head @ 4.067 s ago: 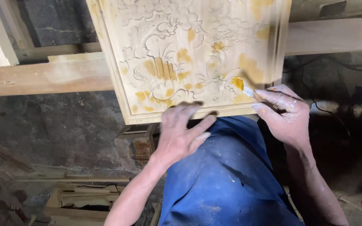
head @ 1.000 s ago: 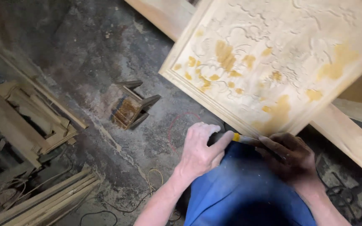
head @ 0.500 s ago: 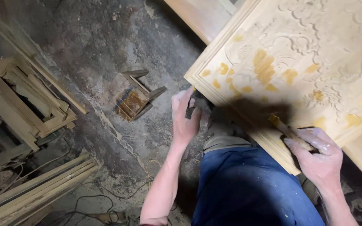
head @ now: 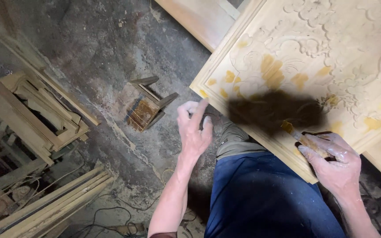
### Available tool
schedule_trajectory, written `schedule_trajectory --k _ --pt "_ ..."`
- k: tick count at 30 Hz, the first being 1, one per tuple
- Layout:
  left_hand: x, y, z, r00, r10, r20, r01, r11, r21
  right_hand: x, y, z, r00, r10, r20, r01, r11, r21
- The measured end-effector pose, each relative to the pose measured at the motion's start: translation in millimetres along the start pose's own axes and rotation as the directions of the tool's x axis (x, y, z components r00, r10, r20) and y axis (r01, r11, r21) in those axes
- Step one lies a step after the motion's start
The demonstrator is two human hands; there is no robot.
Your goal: Applying a yellow paste or stain to an intricately carved wooden panel using a small brush and fingers to ensure coverage in crevices.
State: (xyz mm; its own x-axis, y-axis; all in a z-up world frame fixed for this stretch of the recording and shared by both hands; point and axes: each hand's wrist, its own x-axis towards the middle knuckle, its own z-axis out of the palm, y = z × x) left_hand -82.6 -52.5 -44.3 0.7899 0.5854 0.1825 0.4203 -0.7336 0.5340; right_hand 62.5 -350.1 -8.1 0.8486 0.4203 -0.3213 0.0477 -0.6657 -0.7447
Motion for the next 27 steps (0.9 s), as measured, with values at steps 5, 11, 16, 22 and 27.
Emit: schedule_trajectory --k 5,11,16,22,27 --pt "-1 1 5 1.0 0.016 0.008 -0.017 0.989 0.146 -2 0 -2 0.998 -0.068 0.008 0.069 0.997 -0.024" --pt "12 -11 0 0.998 -0.035 -0.054 0.031 0.998 -0.059 0 2 -2 1.0 -0.017 -0.003 0.017 1.0 -0.025" --pt "20 -3 -9 0.998 0.052 -0.019 -0.041 0.93 0.364 0 10 -3 0.998 -0.068 0.016 0.068 0.997 -0.031" --pt "20 -15 -11 0.997 0.052 -0.05 -0.034 0.949 0.315 2 13 -4 0.991 -0.134 0.0 0.133 0.99 0.053" --pt "7 -13 -3 0.993 0.105 -0.058 -0.084 0.956 0.282 1 13 -4 0.995 -0.098 0.011 0.097 0.994 0.053"
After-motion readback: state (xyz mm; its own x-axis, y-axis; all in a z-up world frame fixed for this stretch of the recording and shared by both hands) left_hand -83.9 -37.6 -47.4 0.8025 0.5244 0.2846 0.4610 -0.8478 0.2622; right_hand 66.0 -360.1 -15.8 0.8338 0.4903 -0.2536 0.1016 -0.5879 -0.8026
